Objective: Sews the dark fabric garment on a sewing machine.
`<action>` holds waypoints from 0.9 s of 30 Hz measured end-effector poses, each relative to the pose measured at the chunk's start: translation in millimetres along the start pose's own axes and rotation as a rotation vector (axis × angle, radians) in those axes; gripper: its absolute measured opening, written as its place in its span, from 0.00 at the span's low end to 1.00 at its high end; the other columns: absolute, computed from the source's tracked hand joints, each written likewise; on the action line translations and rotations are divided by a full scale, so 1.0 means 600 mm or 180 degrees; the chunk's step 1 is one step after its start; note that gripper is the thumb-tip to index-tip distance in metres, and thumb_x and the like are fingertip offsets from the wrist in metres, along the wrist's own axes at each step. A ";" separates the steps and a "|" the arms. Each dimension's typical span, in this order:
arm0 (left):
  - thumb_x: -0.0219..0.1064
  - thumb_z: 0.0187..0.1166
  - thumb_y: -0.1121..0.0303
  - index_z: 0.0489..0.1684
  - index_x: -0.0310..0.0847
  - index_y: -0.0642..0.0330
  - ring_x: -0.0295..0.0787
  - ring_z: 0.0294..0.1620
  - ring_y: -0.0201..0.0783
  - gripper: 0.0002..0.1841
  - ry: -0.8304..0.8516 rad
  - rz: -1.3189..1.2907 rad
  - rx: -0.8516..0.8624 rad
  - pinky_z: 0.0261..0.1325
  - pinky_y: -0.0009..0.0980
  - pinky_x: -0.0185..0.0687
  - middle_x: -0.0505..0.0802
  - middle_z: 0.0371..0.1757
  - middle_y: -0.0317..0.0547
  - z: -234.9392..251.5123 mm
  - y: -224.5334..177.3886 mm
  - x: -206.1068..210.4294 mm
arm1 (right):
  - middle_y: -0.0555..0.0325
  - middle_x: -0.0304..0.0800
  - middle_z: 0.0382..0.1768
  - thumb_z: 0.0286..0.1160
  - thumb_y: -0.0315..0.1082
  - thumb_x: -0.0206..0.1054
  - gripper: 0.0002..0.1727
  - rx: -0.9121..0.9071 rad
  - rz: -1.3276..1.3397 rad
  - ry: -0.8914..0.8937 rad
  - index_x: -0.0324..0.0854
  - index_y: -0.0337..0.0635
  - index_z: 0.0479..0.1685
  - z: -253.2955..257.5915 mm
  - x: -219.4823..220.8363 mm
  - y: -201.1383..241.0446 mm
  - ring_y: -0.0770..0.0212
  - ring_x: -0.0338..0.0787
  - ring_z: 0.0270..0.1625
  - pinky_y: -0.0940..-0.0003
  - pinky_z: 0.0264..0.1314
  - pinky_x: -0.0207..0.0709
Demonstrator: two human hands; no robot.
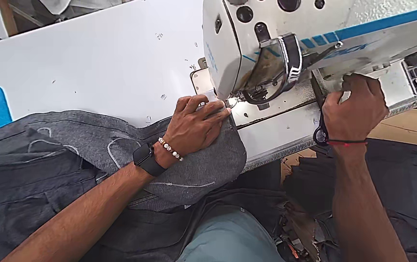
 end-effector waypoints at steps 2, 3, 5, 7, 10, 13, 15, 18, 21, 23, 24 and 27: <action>0.56 0.84 0.55 0.71 0.87 0.36 0.78 0.71 0.47 0.21 0.0032 -0.0020 0.0008 0.74 0.49 0.60 0.89 0.71 0.36 -0.001 -0.001 0.002 | 0.39 0.69 0.85 0.85 0.41 0.56 0.27 -0.0084 0.0358 -0.0061 0.74 0.43 0.81 -0.015 -0.019 0.021 0.38 0.71 0.85 0.39 0.82 0.68; 0.55 0.84 0.54 0.72 0.87 0.36 0.77 0.71 0.47 0.21 0.0035 -0.0004 -0.0015 0.75 0.49 0.60 0.89 0.71 0.37 -0.001 -0.001 0.003 | 0.39 0.68 0.84 0.85 0.40 0.57 0.26 -0.0159 0.0537 -0.0150 0.75 0.41 0.79 -0.024 -0.029 0.041 0.40 0.71 0.85 0.44 0.83 0.68; 0.55 0.84 0.52 0.74 0.85 0.35 0.76 0.72 0.47 0.22 0.0044 0.0072 -0.0085 0.76 0.49 0.59 0.88 0.71 0.37 0.001 0.002 0.003 | 0.44 0.80 0.74 0.86 0.37 0.57 0.22 -0.0220 0.0997 0.0022 0.79 0.39 0.74 -0.055 -0.038 0.101 0.51 0.82 0.75 0.54 0.74 0.79; 0.54 0.84 0.53 0.74 0.85 0.35 0.76 0.73 0.49 0.23 0.0043 0.0098 -0.0117 0.76 0.51 0.58 0.88 0.72 0.39 0.004 0.008 0.001 | 0.55 0.91 0.60 0.89 0.37 0.57 0.19 -0.0129 0.1840 0.0782 0.81 0.43 0.71 -0.099 -0.026 0.166 0.65 0.93 0.53 0.63 0.54 0.90; 0.54 0.85 0.53 0.74 0.86 0.37 0.75 0.74 0.51 0.23 0.0034 0.0128 -0.0130 0.76 0.52 0.58 0.88 0.72 0.41 0.008 0.014 -0.001 | 0.63 0.95 0.41 0.89 0.41 0.59 0.17 -0.0119 0.2460 0.1493 0.86 0.48 0.67 -0.144 0.009 0.249 0.69 0.93 0.32 0.66 0.32 0.92; 0.53 0.85 0.53 0.75 0.85 0.37 0.74 0.76 0.51 0.23 0.0088 0.0116 -0.0123 0.76 0.52 0.58 0.87 0.73 0.41 0.007 0.014 -0.001 | 0.62 0.91 0.32 0.86 0.48 0.62 0.19 -0.0295 0.1571 0.1042 0.89 0.51 0.63 -0.157 0.023 0.301 0.63 0.86 0.25 0.61 0.24 0.80; 0.54 0.85 0.53 0.73 0.86 0.40 0.75 0.75 0.51 0.22 0.0065 0.0103 -0.0108 0.76 0.52 0.59 0.88 0.71 0.41 0.007 0.014 -0.001 | 0.59 0.89 0.27 0.87 0.43 0.59 0.19 -0.0496 0.1041 0.0726 0.88 0.48 0.65 -0.165 0.029 0.320 0.57 0.86 0.22 0.58 0.19 0.76; 0.54 0.85 0.52 0.67 0.87 0.48 0.75 0.75 0.49 0.22 0.0035 0.0140 -0.0151 0.75 0.50 0.61 0.90 0.68 0.40 0.011 0.023 -0.002 | 0.59 0.85 0.20 0.87 0.36 0.57 0.19 -0.0721 0.0833 0.0436 0.86 0.42 0.68 -0.178 0.034 0.326 0.58 0.83 0.17 0.61 0.15 0.72; 0.54 0.86 0.52 0.65 0.88 0.46 0.76 0.75 0.48 0.21 -0.0057 0.0262 -0.0124 0.76 0.49 0.60 0.90 0.69 0.37 0.017 0.045 0.003 | 0.58 0.86 0.20 0.87 0.35 0.56 0.21 -0.0713 0.0809 0.0493 0.86 0.42 0.70 -0.165 0.038 0.334 0.56 0.82 0.15 0.60 0.15 0.69; 0.54 0.87 0.56 0.63 0.87 0.50 0.75 0.76 0.51 0.19 -0.0014 0.0368 -0.0132 0.77 0.51 0.59 0.89 0.70 0.40 0.022 0.040 -0.002 | 0.58 0.86 0.20 0.88 0.37 0.55 0.21 -0.0668 0.0713 0.0592 0.85 0.44 0.71 -0.153 0.038 0.341 0.55 0.83 0.17 0.60 0.16 0.70; 0.55 0.87 0.60 0.61 0.87 0.54 0.76 0.76 0.54 0.17 0.0038 0.0402 -0.0163 0.77 0.54 0.60 0.89 0.70 0.44 0.022 0.027 -0.008 | 0.57 0.86 0.20 0.89 0.38 0.54 0.21 -0.0623 0.0718 0.0683 0.85 0.46 0.72 -0.148 0.037 0.343 0.55 0.84 0.18 0.59 0.16 0.71; 0.54 0.84 0.66 0.64 0.88 0.56 0.76 0.80 0.52 0.19 0.0005 -0.0120 -0.0444 0.83 0.49 0.65 0.89 0.71 0.46 0.007 -0.015 -0.004 | 0.56 0.87 0.21 0.88 0.40 0.55 0.21 -0.0543 0.1138 0.1140 0.85 0.48 0.72 -0.133 0.029 0.329 0.53 0.86 0.20 0.53 0.19 0.76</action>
Point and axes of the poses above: each hand's wrist, its own z-axis towards the middle knuckle, its own x-axis out of the palm, y = z × x, the point moved 3 cm from there along z, towards the middle knuckle
